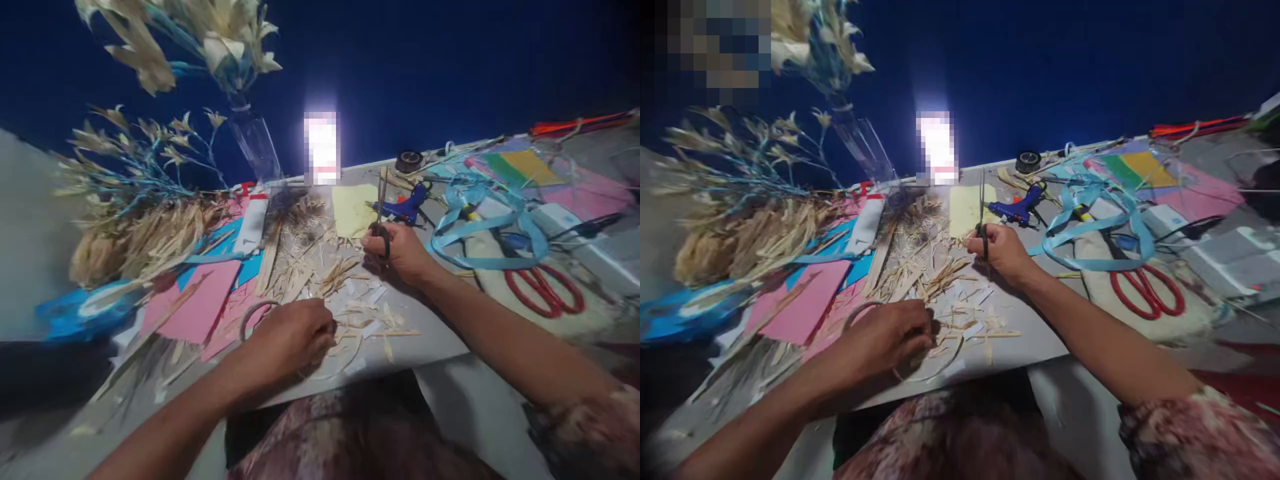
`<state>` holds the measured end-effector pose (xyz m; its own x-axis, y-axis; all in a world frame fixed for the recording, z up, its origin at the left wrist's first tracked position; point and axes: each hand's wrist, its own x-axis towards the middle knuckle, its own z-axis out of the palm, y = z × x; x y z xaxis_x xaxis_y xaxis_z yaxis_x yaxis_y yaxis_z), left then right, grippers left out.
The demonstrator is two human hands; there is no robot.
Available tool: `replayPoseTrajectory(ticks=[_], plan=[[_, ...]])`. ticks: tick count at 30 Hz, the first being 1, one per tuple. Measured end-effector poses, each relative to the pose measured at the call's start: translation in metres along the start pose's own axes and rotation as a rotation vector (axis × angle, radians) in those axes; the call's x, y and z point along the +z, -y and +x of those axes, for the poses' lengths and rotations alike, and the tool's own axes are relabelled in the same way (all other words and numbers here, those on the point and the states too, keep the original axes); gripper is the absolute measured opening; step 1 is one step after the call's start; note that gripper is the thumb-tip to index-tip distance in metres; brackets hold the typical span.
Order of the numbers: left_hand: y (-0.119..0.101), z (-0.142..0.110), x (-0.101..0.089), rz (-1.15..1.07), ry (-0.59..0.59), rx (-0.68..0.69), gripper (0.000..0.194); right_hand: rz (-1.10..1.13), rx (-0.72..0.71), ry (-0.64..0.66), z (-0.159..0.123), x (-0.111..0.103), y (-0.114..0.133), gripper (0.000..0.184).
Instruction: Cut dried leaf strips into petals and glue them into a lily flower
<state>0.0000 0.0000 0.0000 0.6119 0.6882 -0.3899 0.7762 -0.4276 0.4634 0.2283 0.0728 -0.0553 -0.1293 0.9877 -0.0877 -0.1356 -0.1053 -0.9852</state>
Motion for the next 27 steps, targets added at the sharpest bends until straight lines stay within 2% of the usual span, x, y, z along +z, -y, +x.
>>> replayPoseTrajectory(ticks=[5,9,11,13,16,19,20,22,24,27], plan=[[-0.007,-0.008,-0.007,0.025,-0.022,-0.025,0.013,-0.002,0.027,0.002,-0.003,0.001,0.002,0.026],[-0.017,-0.013,0.014,0.035,0.011,0.096,0.017,-0.066,0.005,0.001,-0.005,0.002,0.006,0.025],[-0.02,-0.016,0.025,0.042,-0.033,0.076,0.012,-0.085,0.003,0.003,-0.006,0.003,0.007,0.025],[-0.018,-0.018,0.029,-0.114,-0.075,0.059,0.015,-0.07,0.028,0.007,-0.006,0.005,0.008,0.028],[-0.011,-0.017,0.018,-0.542,-0.159,-0.034,0.018,-0.008,0.069,0.047,-0.009,0.007,0.011,0.032],[-0.004,-0.011,0.003,-0.974,-0.23,-0.14,0.021,0.053,0.14,0.229,-0.016,0.01,0.014,0.033],[-0.003,-0.008,-0.001,-1.081,-0.239,-0.152,0.021,0.055,0.167,0.318,-0.02,0.012,0.014,0.034],[0.0,0.0,-0.004,-1.219,-0.263,-0.156,0.021,0.076,0.177,0.416,-0.027,0.018,0.012,0.039],[0.002,0.008,-0.003,-1.284,-0.304,-0.16,0.02,0.154,0.187,0.399,-0.033,0.025,0.009,0.041],[0.004,0.018,0.002,-1.359,-0.33,-0.163,0.021,0.222,0.197,0.262,-0.038,0.035,0.004,0.04]])
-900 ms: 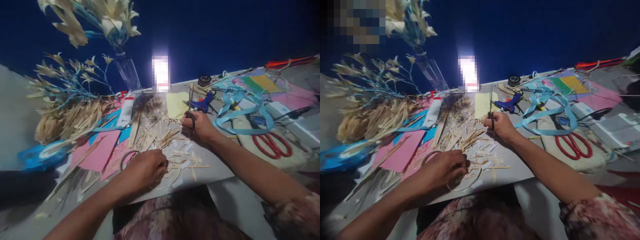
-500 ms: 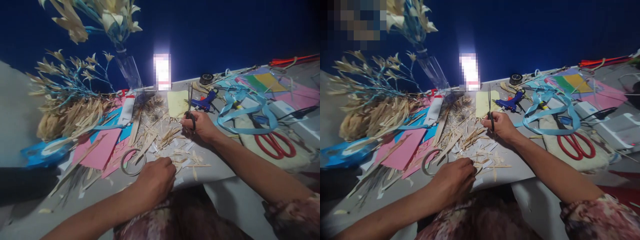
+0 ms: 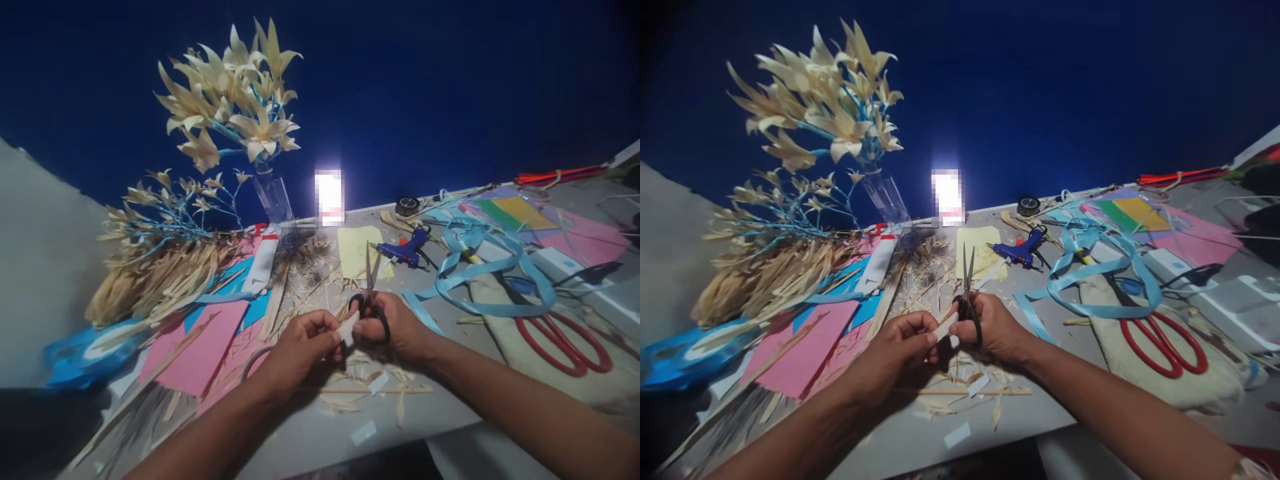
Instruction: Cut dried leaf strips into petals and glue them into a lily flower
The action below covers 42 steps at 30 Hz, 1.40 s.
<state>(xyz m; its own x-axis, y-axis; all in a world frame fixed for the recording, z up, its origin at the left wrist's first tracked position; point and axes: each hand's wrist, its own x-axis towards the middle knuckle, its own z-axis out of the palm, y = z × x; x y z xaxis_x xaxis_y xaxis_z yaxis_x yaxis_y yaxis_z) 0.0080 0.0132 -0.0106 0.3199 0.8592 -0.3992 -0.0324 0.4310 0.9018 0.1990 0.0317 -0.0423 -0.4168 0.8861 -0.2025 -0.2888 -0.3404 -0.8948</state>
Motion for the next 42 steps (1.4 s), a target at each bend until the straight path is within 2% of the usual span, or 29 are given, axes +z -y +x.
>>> replayPoseTrajectory(ticks=[3,6,10,13,18,22,25,28,30,33,35,39,42], plan=[[0.005,0.004,0.0,0.011,-0.011,-0.004,0.022,-0.029,-0.008,-0.072,0.003,0.002,-0.003,0.037],[0.006,0.005,-0.002,0.113,-0.052,0.034,0.022,-0.068,-0.027,-0.137,0.006,0.001,-0.002,0.031],[0.007,0.006,-0.007,0.192,-0.102,0.083,0.021,-0.148,-0.04,-0.17,0.008,0.001,0.002,0.029],[0.008,0.007,-0.009,0.155,-0.09,0.059,0.023,-0.202,-0.061,-0.199,0.007,0.002,0.003,0.027],[0.012,0.011,-0.012,-0.031,-0.021,0.006,0.03,-0.148,-0.063,-0.236,0.007,0.003,0.0,0.024],[0.016,0.015,-0.016,-0.117,-0.026,0.062,0.031,-0.135,-0.031,-0.216,0.007,0.001,0.001,0.031],[0.017,0.018,-0.022,-0.189,-0.028,0.089,0.03,-0.231,0.003,-0.124,0.006,-0.002,0.004,0.03],[0.015,0.019,-0.026,-0.279,-0.016,0.129,0.029,-0.436,0.008,-0.004,0.003,-0.004,0.007,0.021],[0.012,0.018,-0.027,-0.319,-0.006,0.16,0.029,-0.626,0.008,0.015,0.0,-0.003,0.009,0.017],[0.007,0.017,-0.026,-0.333,-0.049,0.186,0.031,-0.91,-0.016,0.033,-0.004,0.002,0.014,0.022],[0.005,0.016,-0.025,-0.324,-0.082,0.19,0.032,-1.012,-0.022,0.066,-0.004,0.006,0.017,0.026],[0.007,0.016,-0.025,-0.315,-0.096,0.195,0.031,-1.023,0.028,0.073,-0.004,0.008,0.017,0.031],[0.009,0.016,-0.026,-0.315,-0.078,0.183,0.028,-0.882,0.102,0.06,-0.004,0.007,0.011,0.034]])
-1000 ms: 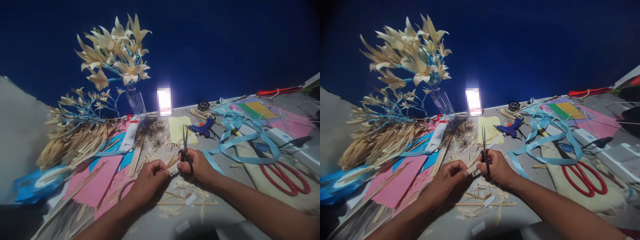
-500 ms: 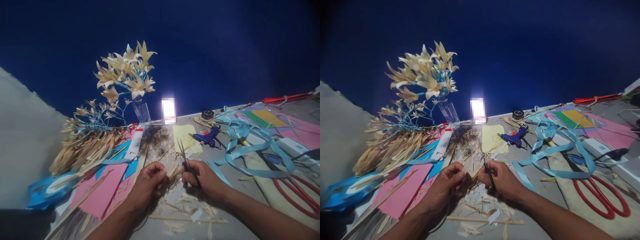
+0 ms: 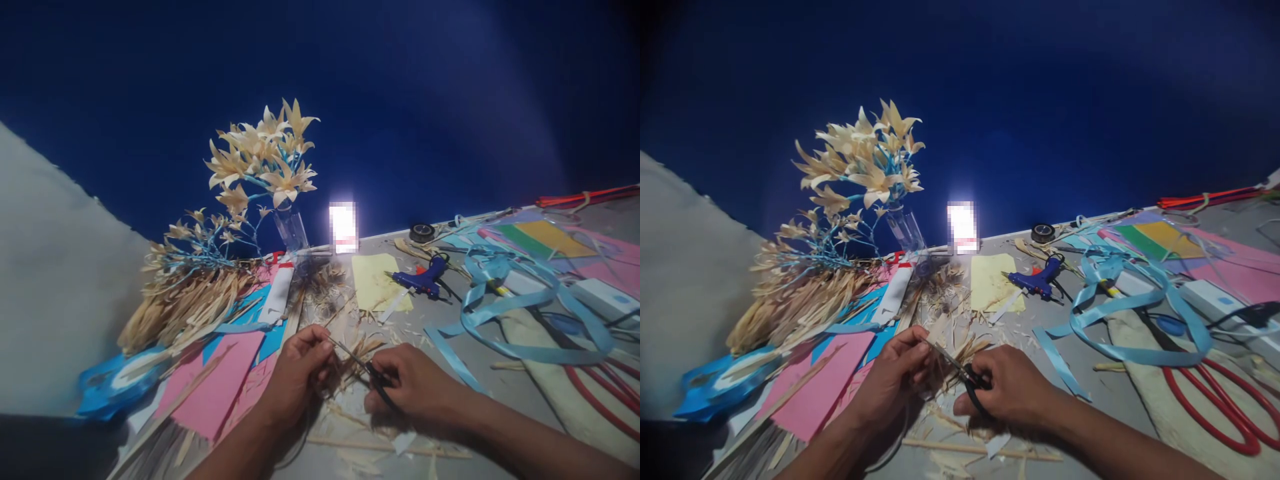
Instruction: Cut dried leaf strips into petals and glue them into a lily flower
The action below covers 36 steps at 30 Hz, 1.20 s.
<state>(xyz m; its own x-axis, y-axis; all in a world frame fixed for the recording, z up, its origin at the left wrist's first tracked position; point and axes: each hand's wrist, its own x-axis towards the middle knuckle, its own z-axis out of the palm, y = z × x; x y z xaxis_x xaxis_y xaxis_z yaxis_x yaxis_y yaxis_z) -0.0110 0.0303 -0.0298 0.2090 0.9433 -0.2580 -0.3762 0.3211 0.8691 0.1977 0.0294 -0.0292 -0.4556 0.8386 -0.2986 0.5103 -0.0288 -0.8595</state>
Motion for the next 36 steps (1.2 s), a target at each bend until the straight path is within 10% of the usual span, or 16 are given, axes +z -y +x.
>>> replayPoseTrajectory(ticks=[10,24,36], plan=[[-0.003,0.0,-0.001,0.067,-0.027,-0.006,0.026,0.121,0.035,0.035,0.003,-0.001,-0.004,0.034],[-0.012,-0.005,0.004,0.49,-0.166,0.116,0.019,-0.597,-0.059,-0.06,0.003,0.005,-0.007,0.035],[-0.025,0.005,-0.004,0.052,-0.32,0.151,0.025,-0.587,-0.015,-0.231,0.004,-0.009,-0.009,0.028]])
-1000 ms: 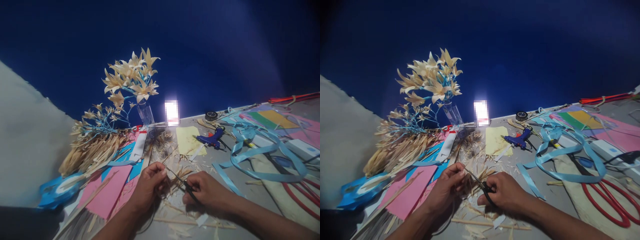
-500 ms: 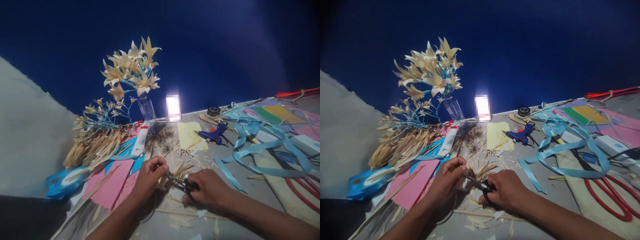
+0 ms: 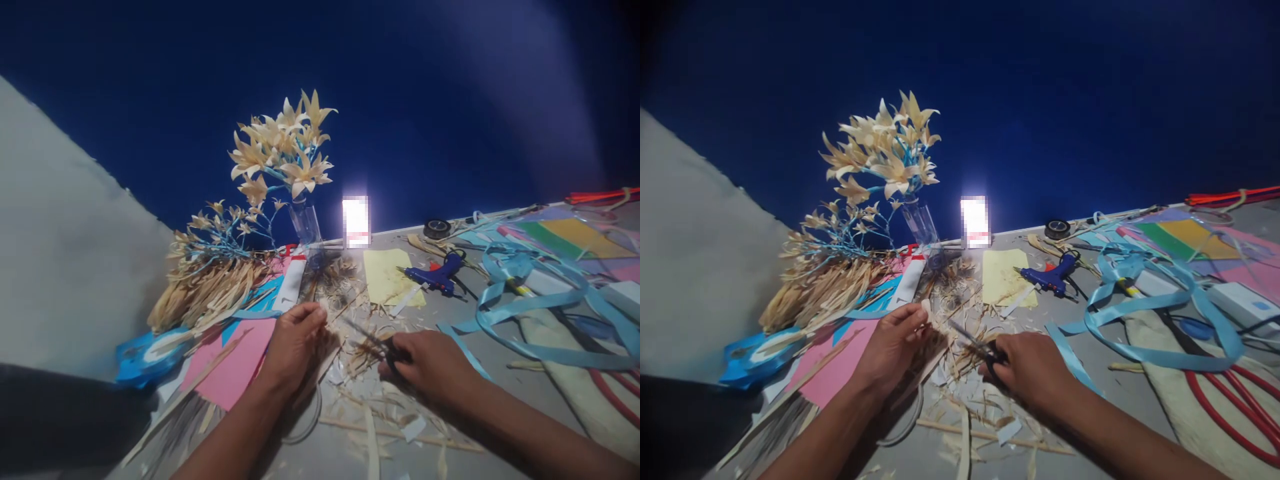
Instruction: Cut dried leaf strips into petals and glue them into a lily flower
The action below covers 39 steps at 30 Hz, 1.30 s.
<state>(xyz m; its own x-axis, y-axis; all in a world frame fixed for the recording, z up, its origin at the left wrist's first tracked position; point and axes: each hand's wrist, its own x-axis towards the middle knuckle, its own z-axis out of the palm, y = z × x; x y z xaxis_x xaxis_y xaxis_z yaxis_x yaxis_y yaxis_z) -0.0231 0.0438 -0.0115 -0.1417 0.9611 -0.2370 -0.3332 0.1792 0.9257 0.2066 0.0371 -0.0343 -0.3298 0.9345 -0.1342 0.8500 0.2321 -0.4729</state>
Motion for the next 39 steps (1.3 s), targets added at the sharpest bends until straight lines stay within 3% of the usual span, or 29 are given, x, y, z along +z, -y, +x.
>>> replayPoseTrajectory(ticks=[3,6,8,11,15,19,24,27,33,39], plan=[[0.001,-0.004,0.003,-0.122,0.052,-0.085,0.026,0.428,0.014,0.021,0.002,0.002,-0.004,0.033],[0.007,-0.01,0.007,-0.137,0.154,-0.116,0.021,1.004,0.031,0.266,-0.002,0.008,-0.002,0.042],[0.012,-0.013,0.008,-0.094,0.205,-0.087,0.018,1.184,0.018,0.404,-0.006,0.012,0.002,0.049],[0.018,-0.015,0.008,-0.022,0.213,-0.052,0.017,1.199,0.009,0.502,-0.011,0.015,0.007,0.054],[0.022,-0.015,0.009,0.013,0.198,-0.015,0.018,1.166,0.028,0.51,-0.013,0.015,0.011,0.054],[0.019,-0.017,0.01,-0.057,0.243,-0.064,0.02,1.302,0.06,0.418,-0.01,0.019,0.013,0.054],[0.018,-0.022,0.011,-0.062,0.357,-0.219,0.021,1.454,0.129,0.229,-0.009,0.018,0.014,0.038],[0.024,-0.025,0.014,-0.051,0.411,-0.261,0.022,1.47,0.166,0.108,-0.01,0.013,0.015,0.043],[0.041,-0.028,0.019,0.055,0.425,-0.266,0.024,1.468,0.087,0.16,-0.011,0.014,0.016,0.039],[0.039,-0.031,0.02,0.01,0.515,-0.317,0.027,1.464,0.05,0.128,-0.009,0.017,0.012,0.037]])
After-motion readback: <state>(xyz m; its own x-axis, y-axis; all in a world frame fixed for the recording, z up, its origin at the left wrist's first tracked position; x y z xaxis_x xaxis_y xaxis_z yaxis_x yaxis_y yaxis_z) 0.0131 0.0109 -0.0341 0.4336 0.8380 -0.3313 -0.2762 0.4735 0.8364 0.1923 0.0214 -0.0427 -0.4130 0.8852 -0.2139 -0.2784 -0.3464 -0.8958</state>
